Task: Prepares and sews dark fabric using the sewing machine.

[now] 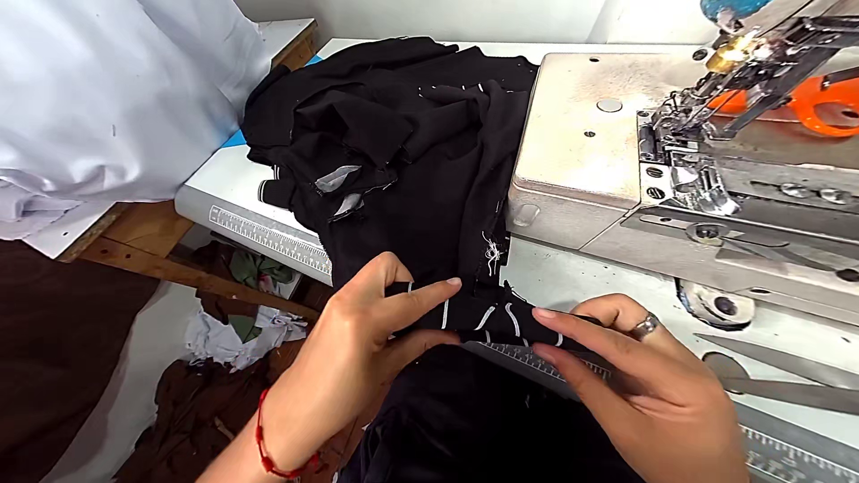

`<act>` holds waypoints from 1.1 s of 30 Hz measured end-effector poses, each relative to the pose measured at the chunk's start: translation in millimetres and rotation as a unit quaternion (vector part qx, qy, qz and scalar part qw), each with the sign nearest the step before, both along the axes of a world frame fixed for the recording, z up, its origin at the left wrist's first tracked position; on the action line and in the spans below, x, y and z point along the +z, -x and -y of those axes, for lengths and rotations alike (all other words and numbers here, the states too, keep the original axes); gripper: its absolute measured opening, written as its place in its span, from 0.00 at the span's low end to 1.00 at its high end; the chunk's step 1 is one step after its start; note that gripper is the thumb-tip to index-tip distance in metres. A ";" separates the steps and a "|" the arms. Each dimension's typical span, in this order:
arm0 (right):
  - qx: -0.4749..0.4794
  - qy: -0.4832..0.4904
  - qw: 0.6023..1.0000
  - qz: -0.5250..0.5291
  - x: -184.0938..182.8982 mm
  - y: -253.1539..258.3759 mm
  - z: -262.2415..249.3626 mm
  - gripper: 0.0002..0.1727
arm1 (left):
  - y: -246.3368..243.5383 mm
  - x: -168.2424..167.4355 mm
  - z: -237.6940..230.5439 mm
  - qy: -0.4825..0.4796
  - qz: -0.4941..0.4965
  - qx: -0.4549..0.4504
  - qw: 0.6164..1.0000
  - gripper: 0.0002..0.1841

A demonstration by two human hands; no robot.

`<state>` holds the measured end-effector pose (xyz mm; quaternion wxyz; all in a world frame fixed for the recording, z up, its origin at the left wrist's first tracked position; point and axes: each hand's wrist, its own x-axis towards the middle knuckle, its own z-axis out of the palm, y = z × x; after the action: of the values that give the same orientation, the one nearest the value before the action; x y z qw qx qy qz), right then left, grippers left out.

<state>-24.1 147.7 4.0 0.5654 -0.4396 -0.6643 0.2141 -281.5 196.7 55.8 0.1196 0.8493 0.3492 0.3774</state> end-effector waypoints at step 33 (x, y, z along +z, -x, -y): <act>-0.009 0.117 0.953 -0.278 49.8 11.0 -10.8 0.14 | -160.2 85.7 -129.2 -0.034 -0.182 0.043 0.982 0.09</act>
<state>-35.1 158.5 53.7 0.6743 -0.4320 -0.4466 0.3991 -121.3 325.9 141.5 0.0087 0.8914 0.3886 0.2329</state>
